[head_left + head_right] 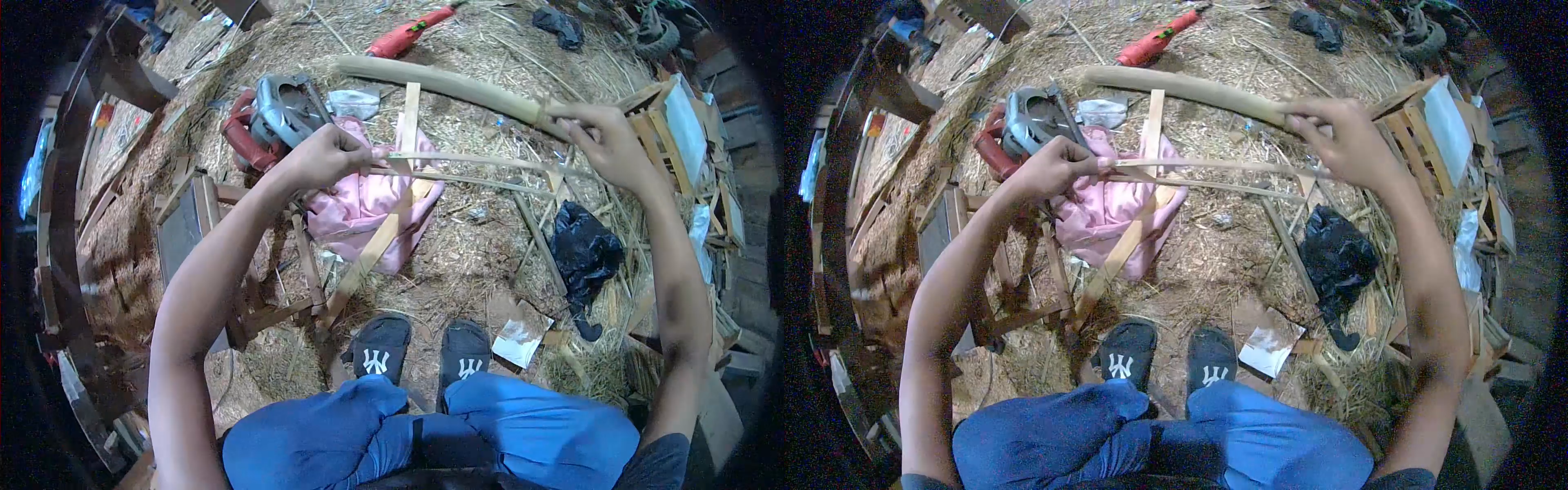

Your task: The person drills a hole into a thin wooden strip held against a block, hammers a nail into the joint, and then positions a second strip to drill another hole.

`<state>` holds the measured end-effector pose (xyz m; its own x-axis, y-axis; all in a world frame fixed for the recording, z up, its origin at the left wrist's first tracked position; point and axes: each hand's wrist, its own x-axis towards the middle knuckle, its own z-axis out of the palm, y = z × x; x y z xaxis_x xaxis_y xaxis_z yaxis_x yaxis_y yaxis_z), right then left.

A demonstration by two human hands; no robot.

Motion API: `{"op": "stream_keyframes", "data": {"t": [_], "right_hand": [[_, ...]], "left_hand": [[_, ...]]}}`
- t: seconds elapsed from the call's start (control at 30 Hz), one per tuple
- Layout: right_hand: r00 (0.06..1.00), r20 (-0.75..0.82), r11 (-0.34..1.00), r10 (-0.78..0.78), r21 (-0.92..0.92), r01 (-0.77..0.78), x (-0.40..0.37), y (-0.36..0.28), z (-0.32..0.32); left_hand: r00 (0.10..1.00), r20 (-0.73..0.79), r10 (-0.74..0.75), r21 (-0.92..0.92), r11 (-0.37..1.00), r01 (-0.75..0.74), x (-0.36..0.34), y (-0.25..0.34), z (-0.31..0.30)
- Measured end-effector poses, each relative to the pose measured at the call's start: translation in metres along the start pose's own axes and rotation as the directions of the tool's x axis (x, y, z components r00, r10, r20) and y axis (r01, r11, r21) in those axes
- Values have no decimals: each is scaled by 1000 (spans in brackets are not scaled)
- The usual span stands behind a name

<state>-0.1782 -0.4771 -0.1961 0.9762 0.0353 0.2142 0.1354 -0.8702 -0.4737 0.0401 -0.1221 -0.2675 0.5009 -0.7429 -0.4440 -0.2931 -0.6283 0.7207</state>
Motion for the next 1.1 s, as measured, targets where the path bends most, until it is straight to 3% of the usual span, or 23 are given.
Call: {"op": "stream_keyframes", "data": {"t": [0.07,0.13,0.2,0.37,0.43,0.63,0.7,0.73,0.8,1.1], "right_hand": [[985,102,990,140,14,-142,-20,-2,-3],[984,117,989,130,55,-138,-35,0,6],[994,112,1000,4,1,-4,-41,-2,11],[999,44,1000,25,-12,-25,-40,8,28],[998,51,996,-38,-72,42,-35,12,33],[998,62,999,25,-40,-22,-29,17,39],[997,66,999,32,-32,-29,-29,16,40],[997,65,999,40,-27,-38,-28,16,40],[998,60,999,28,-25,-26,-30,16,40],[999,52,999,11,-42,-9,-35,15,41]], "left_hand": [[999,-1,-44,12,999,44,1,9,-4],[1000,-4,-20,85,996,20,9,11,-11],[1000,-28,4,66,998,-2,18,8,-14],[999,-8,-36,-31,999,35,28,14,-22],[999,16,-49,-39,998,49,34,11,-25],[994,-51,101,-28,994,-103,35,14,-25],[954,-76,290,-51,954,-294,39,9,-21],[955,-77,286,-53,955,-291,38,10,-23],[996,24,88,-17,996,-87,36,15,-28],[994,5,108,67,992,-108,40,13,-30]]}}
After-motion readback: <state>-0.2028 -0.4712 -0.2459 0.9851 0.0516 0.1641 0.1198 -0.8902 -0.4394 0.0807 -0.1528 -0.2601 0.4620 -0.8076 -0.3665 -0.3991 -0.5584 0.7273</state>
